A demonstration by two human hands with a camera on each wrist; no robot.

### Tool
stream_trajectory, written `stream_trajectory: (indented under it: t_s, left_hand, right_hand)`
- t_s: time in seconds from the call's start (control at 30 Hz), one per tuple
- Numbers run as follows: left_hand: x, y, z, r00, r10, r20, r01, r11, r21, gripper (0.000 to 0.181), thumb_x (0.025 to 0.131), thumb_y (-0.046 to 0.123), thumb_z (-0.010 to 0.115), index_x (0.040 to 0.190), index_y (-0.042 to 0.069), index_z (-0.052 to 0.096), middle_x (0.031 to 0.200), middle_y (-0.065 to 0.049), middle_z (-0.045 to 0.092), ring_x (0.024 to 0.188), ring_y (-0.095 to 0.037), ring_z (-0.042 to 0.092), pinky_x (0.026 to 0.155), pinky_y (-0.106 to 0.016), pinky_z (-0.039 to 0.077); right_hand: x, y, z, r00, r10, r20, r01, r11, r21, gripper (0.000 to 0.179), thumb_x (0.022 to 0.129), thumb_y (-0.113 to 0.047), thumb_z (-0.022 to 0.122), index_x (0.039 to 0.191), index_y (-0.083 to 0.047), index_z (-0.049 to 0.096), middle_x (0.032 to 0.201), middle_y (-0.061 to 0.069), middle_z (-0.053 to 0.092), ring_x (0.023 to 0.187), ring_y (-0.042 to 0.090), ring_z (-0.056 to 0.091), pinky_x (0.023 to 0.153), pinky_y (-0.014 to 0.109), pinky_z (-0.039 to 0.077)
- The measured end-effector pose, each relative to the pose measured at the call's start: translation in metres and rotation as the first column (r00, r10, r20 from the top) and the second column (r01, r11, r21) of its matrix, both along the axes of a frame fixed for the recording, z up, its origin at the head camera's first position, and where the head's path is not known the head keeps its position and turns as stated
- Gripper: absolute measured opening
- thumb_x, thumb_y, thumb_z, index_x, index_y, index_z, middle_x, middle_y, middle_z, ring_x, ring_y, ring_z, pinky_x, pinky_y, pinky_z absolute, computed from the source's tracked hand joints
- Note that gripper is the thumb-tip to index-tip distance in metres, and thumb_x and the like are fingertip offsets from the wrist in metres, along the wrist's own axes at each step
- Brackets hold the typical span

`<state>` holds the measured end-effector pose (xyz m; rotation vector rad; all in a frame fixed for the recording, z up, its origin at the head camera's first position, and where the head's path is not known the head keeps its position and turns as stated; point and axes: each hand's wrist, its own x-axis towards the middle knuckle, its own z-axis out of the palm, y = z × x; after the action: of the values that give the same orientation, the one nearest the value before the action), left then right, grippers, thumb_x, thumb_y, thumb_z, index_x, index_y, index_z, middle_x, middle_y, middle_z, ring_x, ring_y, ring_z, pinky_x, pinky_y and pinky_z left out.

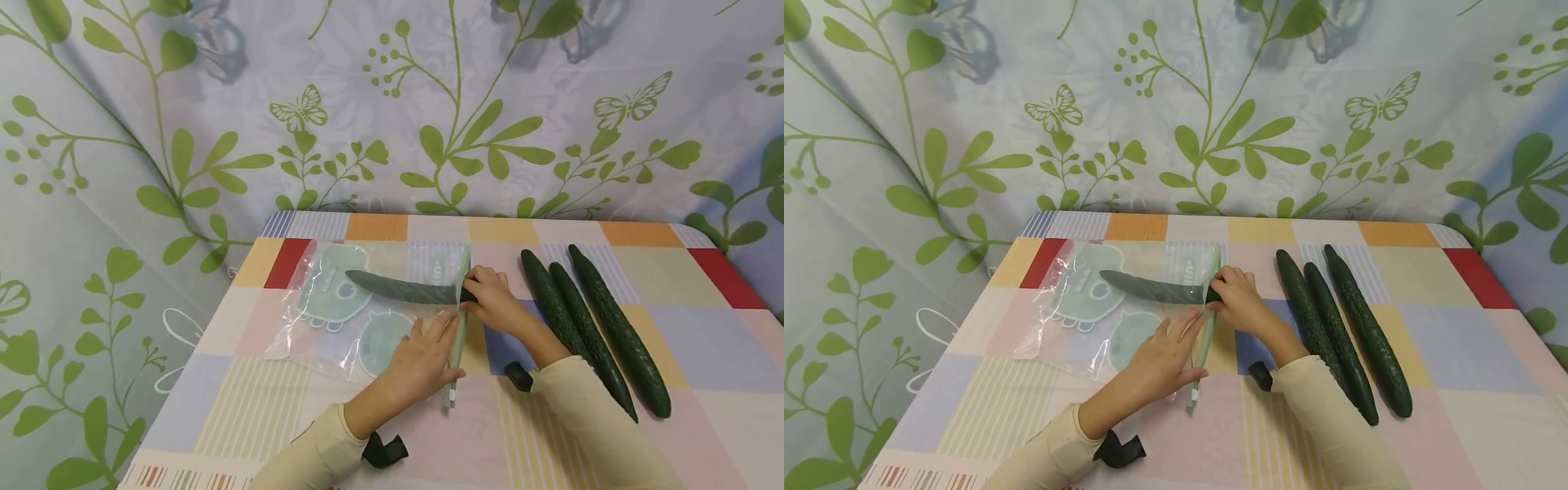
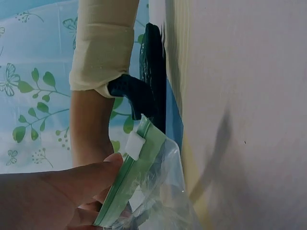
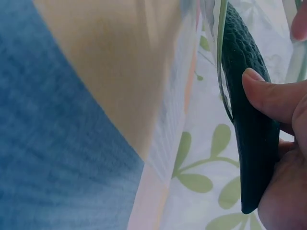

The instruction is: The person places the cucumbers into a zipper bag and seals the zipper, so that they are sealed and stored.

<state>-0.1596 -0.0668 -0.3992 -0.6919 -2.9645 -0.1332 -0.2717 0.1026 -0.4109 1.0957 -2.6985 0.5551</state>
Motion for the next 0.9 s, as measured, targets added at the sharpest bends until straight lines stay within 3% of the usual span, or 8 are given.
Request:
stream_trajectory:
  t_s: [0.1, 0.3, 0.6, 0.83, 0.9]
  left_hand:
    - [0.000, 0.000, 0.000, 1.000, -0.005, -0.005, 0.005, 1.000, -0.007, 0.082, 0.078, 0.053, 0.063, 0.141, 0.011, 0.032, 0.145, 0.001, 0.028, 0.110, -0.042, 0.051, 0.070, -0.041, 0.053]
    - [-0.003, -0.001, -0.001, 0.999, -0.011, -0.033, 0.011, 1.000, -0.009, 0.082, 0.077, 0.053, 0.064, 0.140, 0.010, 0.034, 0.144, -0.002, 0.029, 0.107, -0.041, 0.054, 0.068, -0.038, 0.054]
    - [-0.008, -0.001, -0.007, 0.998, -0.019, 0.057, 0.019, 1.000, -0.011, 0.081, 0.079, 0.051, 0.063, 0.139, 0.007, 0.034, 0.148, -0.005, 0.024, 0.108, -0.039, 0.053, 0.064, -0.038, 0.055]
    - [-0.014, -0.003, -0.010, 0.994, 0.009, 0.105, -0.011, 1.000, 0.015, 0.081, 0.079, 0.051, 0.063, 0.140, 0.008, 0.032, 0.146, -0.003, 0.026, 0.107, -0.039, 0.054, 0.062, -0.037, 0.055]
    - [-0.015, -0.003, -0.009, 0.992, 0.015, 0.126, -0.018, 1.000, 0.024, 0.081, 0.080, 0.050, 0.062, 0.141, 0.008, 0.030, 0.145, -0.004, 0.025, 0.108, -0.039, 0.053, 0.062, -0.038, 0.055]
  right_hand:
    - [-0.005, -0.005, -0.001, 1.000, 0.000, 0.000, 0.000, 1.000, -0.017, 0.027, 0.076, -0.011, 0.071, 0.100, -0.002, 0.063, 0.093, 0.009, 0.047, 0.083, 0.025, 0.038, 0.069, 0.038, 0.022]
    - [-0.014, -0.016, -0.007, 1.000, -0.001, 0.026, 0.003, 0.999, -0.040, 0.033, 0.076, -0.007, 0.070, 0.108, -0.003, 0.064, 0.089, 0.009, 0.046, 0.079, 0.025, 0.035, 0.068, 0.037, 0.022]
    - [-0.023, -0.018, -0.026, 0.978, -0.006, 0.207, 0.008, 1.000, -0.010, 0.036, 0.080, -0.011, 0.067, 0.114, -0.001, 0.061, 0.096, 0.012, 0.050, 0.083, 0.025, 0.038, 0.069, 0.034, 0.026]
    - [-0.029, -0.011, -0.026, 0.976, -0.044, 0.214, 0.038, 0.999, 0.028, 0.026, 0.080, -0.015, 0.068, 0.100, 0.000, 0.063, 0.097, 0.014, 0.049, 0.086, 0.028, 0.041, 0.072, 0.040, 0.033]
    - [-0.030, -0.005, -0.024, 0.968, -0.050, 0.244, 0.047, 0.999, 0.017, 0.030, 0.080, -0.018, 0.068, 0.103, 0.000, 0.062, 0.100, 0.015, 0.049, 0.087, 0.028, 0.041, 0.073, 0.041, 0.034]
